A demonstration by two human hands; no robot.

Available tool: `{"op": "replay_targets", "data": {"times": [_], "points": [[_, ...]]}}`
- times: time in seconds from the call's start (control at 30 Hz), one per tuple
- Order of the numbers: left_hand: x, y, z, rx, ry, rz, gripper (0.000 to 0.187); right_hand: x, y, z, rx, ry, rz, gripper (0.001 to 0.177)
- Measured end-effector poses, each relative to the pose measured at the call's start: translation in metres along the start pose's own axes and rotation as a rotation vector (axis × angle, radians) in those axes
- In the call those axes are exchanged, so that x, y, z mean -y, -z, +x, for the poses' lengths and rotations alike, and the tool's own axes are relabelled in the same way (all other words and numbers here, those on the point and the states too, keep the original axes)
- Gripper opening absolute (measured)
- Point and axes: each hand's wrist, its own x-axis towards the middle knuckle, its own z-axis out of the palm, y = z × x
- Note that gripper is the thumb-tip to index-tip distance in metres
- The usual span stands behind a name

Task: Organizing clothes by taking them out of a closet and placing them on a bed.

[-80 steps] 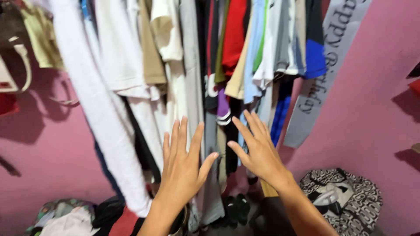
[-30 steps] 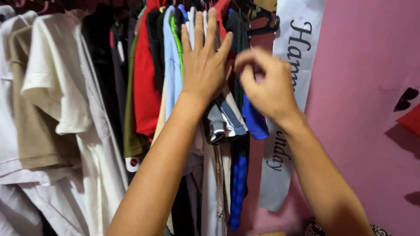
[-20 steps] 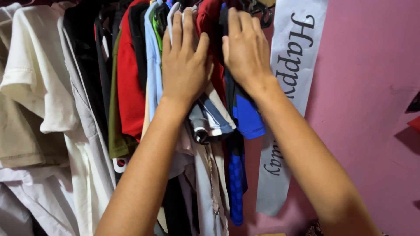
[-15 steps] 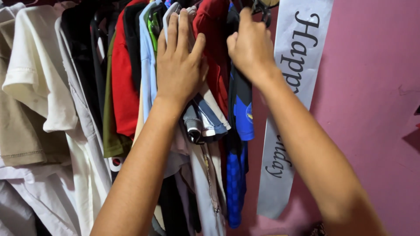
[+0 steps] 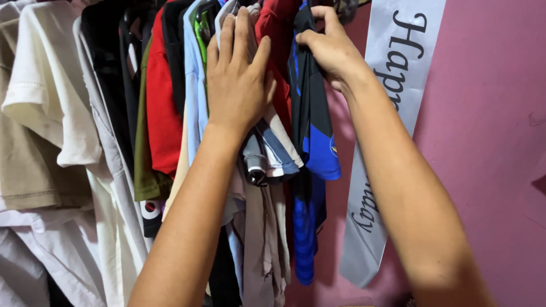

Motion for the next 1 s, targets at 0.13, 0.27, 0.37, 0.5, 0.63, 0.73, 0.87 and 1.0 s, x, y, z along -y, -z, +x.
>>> {"op": "replay_targets", "data": {"times": [0.13,0.27,0.37,0.5,0.63,0.73,0.87,1.0], "points": [[-0.004,0.0,0.0,-0.002,0.005,0.014,0.059,0.015,-0.007,-0.016,0.008,-0.092,0.185,0.05],[-0.008,0.001,0.003,-0.001,0.029,0.005,0.059,0.013,-0.006,-0.012,0.036,0.008,0.353,0.06],[-0.008,-0.001,0.002,0.01,0.04,0.008,0.06,0.003,0.002,0.005,0.016,0.071,0.394,0.053],[-0.006,-0.005,-0.001,0.005,0.044,0.016,0.059,0.014,-0.004,0.002,-0.13,0.127,0.332,0.033],[-0.009,0.003,0.002,0.038,0.069,-0.032,0.063,0.036,-0.027,-0.066,-0.199,0.203,0.183,0.052],[-0.011,0.005,-0.003,0.059,0.08,-0.041,0.064,0.04,-0.044,-0.124,-0.153,0.279,0.158,0.074],[-0.033,0.026,-0.027,0.044,0.085,-0.132,0.055,0.023,-0.053,-0.194,-0.133,0.306,-0.035,0.078],[-0.084,0.092,-0.072,0.117,0.252,-0.411,0.043,0.016,-0.063,-0.268,-0.136,0.108,0.029,0.083]]}}
